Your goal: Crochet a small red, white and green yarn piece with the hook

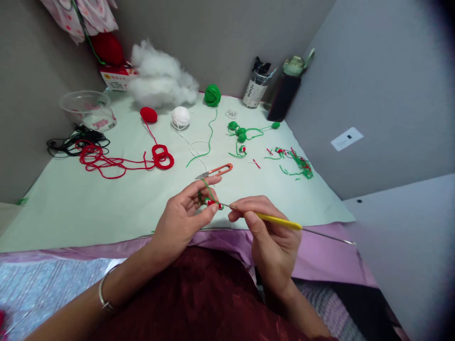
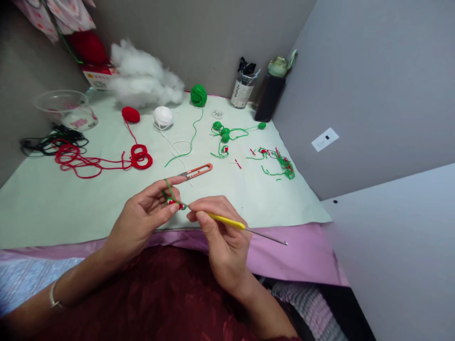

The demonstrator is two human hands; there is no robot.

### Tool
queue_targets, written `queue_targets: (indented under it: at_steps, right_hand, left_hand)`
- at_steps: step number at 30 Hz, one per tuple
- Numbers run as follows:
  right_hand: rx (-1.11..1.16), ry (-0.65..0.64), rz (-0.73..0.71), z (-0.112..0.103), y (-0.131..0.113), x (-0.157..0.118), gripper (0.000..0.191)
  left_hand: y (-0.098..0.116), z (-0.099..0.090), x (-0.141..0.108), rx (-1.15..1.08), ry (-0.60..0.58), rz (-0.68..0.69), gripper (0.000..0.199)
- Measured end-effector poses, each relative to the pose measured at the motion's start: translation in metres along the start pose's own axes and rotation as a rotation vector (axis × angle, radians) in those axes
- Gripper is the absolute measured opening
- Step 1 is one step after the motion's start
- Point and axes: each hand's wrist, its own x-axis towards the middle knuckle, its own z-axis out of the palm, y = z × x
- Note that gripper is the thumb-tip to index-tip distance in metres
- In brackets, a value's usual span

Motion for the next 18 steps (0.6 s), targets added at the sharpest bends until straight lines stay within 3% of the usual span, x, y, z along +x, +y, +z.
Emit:
queue_targets:
  at_steps: [10, 18]
  right_hand:
    - [0.111, 0.03, 0.095, -0.0004, 0.0025, 0.0003, 0.019]
    - [0.34, 0.063, 0.29, -0.0023, 0.0018, 0.009, 0.012]
  left_hand:
    - [-0.0045, -0.0007, -0.0005, 0.024, -0.006, 0.029, 0.042]
    - [-0.002, -0.0041, -0.0012, 0.05, 0.019, 0.011, 0.036]
